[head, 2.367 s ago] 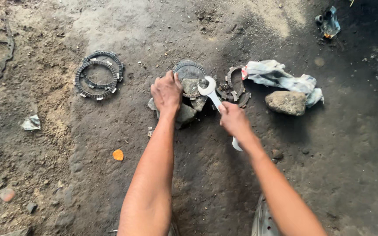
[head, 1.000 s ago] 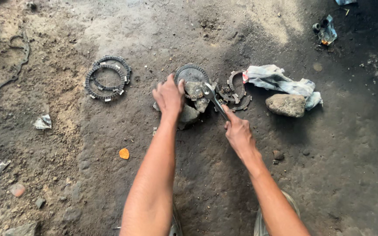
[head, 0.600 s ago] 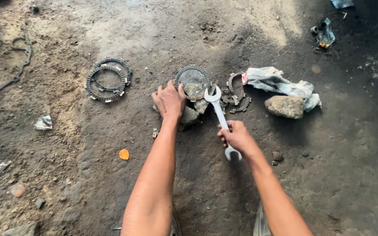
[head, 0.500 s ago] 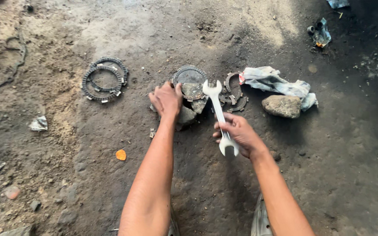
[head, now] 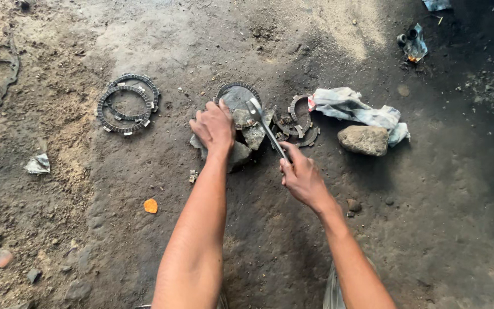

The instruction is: The person uses a wrench to pry and disassemble a mechanical component on a dirt floor, handling various metal plates and gears.

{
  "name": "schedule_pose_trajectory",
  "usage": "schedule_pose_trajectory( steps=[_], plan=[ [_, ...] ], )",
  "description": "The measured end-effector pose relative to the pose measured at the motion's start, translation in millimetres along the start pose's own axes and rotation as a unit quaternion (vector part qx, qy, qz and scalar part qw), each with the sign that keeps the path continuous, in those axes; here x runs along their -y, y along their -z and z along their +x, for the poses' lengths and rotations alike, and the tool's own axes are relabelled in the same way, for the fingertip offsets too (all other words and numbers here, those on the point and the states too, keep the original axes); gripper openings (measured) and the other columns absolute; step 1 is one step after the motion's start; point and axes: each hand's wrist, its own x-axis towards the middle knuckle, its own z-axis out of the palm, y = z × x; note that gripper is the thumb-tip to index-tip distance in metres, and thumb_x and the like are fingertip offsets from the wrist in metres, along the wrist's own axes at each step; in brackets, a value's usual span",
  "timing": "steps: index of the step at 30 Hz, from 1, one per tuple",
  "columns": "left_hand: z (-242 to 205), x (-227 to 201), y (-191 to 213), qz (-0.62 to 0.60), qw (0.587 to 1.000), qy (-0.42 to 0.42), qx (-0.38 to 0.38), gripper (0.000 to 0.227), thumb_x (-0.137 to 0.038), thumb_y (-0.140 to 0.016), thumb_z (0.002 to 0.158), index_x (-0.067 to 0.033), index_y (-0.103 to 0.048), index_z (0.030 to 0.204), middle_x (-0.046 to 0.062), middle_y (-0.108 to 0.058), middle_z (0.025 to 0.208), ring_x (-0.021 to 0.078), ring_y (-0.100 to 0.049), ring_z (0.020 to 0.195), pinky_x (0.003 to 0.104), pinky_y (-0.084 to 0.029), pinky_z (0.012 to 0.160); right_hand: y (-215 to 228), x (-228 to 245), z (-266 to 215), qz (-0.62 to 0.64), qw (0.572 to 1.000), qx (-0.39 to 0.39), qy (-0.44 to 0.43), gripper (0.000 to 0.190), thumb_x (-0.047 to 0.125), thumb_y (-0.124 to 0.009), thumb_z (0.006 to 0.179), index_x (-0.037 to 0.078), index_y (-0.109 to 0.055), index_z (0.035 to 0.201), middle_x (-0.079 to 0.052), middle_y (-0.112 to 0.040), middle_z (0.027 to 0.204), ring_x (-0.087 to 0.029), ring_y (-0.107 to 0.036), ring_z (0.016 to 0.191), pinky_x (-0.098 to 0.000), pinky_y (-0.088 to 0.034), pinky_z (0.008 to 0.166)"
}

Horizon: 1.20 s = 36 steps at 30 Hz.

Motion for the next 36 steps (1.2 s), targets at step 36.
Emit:
schedule_pose_trajectory(
  steps=[36],
  plan=[
    [-8.5, 17.6, -4.5, 0.065, 0.990, -0.126, -0.030, 0.035, -0.032, -0.056, 0.092, -0.0061, -0.077, 0.082, 0.016, -0.074, 0.095, 0.0354, -0.060, 0.104, 0.052, -0.042, 0.088, 5.5, -19.8, 17.7, -0.116, 0.987, -0.112, 0.013, 0.038, 0.030, -0.030, 0.113, 0.007, -0.053, 0.093, -0.003, -0.047, 0.050, -0.017, -0.043, 0.033, -0.0422, -0.034, 0.029]
  ],
)
